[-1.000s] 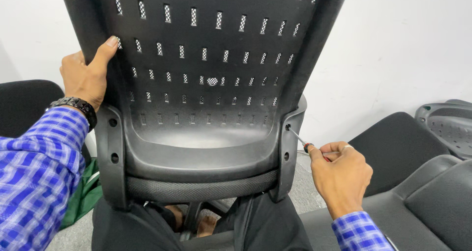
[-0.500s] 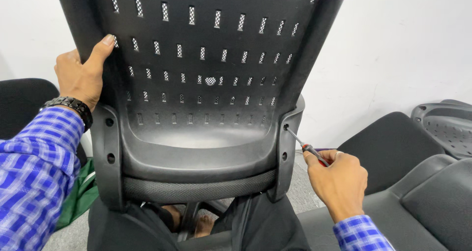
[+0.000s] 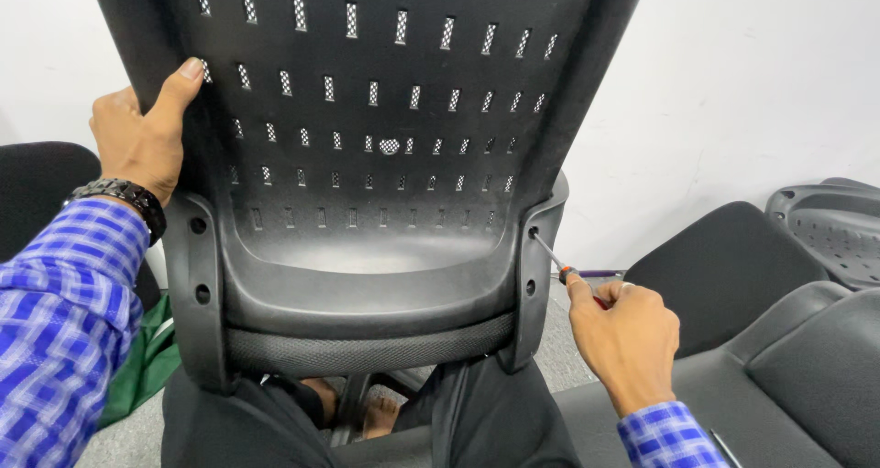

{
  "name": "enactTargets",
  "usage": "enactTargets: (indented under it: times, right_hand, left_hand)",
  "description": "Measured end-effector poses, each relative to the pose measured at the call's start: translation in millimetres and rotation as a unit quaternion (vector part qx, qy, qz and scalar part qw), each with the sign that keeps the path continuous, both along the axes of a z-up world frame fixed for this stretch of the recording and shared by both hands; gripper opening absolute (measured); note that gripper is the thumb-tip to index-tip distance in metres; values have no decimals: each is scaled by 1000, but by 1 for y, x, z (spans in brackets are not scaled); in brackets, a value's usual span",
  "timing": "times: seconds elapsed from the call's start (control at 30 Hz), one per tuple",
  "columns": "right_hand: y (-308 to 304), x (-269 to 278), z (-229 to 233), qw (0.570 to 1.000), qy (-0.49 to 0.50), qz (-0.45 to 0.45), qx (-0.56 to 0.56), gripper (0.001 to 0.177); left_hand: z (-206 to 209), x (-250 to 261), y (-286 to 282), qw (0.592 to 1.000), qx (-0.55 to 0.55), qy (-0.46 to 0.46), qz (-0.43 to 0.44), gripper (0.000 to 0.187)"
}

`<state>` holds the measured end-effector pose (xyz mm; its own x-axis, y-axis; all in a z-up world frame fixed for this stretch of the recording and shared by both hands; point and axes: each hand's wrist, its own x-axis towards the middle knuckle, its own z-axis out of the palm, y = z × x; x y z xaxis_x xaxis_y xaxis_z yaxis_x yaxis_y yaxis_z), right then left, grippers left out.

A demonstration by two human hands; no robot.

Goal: The person uses a screwdriver to tighten screws on the underside of a black office chair, securing the seat to the frame. The person works on multiple screw locations on both sides of the chair.

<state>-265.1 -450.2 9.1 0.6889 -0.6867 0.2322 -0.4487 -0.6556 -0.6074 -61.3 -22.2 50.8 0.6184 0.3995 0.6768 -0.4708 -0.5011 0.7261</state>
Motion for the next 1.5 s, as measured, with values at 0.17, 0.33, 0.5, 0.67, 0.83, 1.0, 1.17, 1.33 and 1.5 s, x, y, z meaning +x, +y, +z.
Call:
enactTargets:
  times: [0.17, 0.33, 0.5, 0.67, 0.83, 1.0, 1.17, 1.33, 1.5]
  right_hand:
    - [3, 0, 2, 995, -72, 28, -57, 44]
    - [3, 0, 9, 1000, 6, -15, 10, 40]
    - [7, 2, 3, 994, -67, 21, -82, 42]
    - [7, 1, 1, 993, -93, 9, -68, 35]
    - [9, 2, 2, 999, -27, -11, -40, 44]
    - [11, 0, 2, 992, -104, 18, -74, 37]
    - [11, 1, 4, 999, -20, -20, -37, 39]
    - [10, 3, 2, 993, -71, 11, -93, 44]
    - [11, 5, -4, 997, -43, -18, -55, 37]
  left_hand:
    - [2, -5, -2, 999, -9, -23, -37, 65]
    - [6, -9, -5, 999, -17, 7, -39, 69]
    - [3, -6, -2, 999, -9, -15, -48, 68]
    - [3, -5, -3, 999, -10, -22, -45, 71]
    - [6, -9, -5, 1000, -22, 5, -21, 70]
    - [4, -8, -4, 998, -2, -37, -60, 63]
    - [-2, -1, 1, 997, 5, -36, -61, 66]
    - [-1, -1, 2, 998, 3, -30, -55, 71]
    - [3, -10, -6, 998, -31, -30, -46, 65]
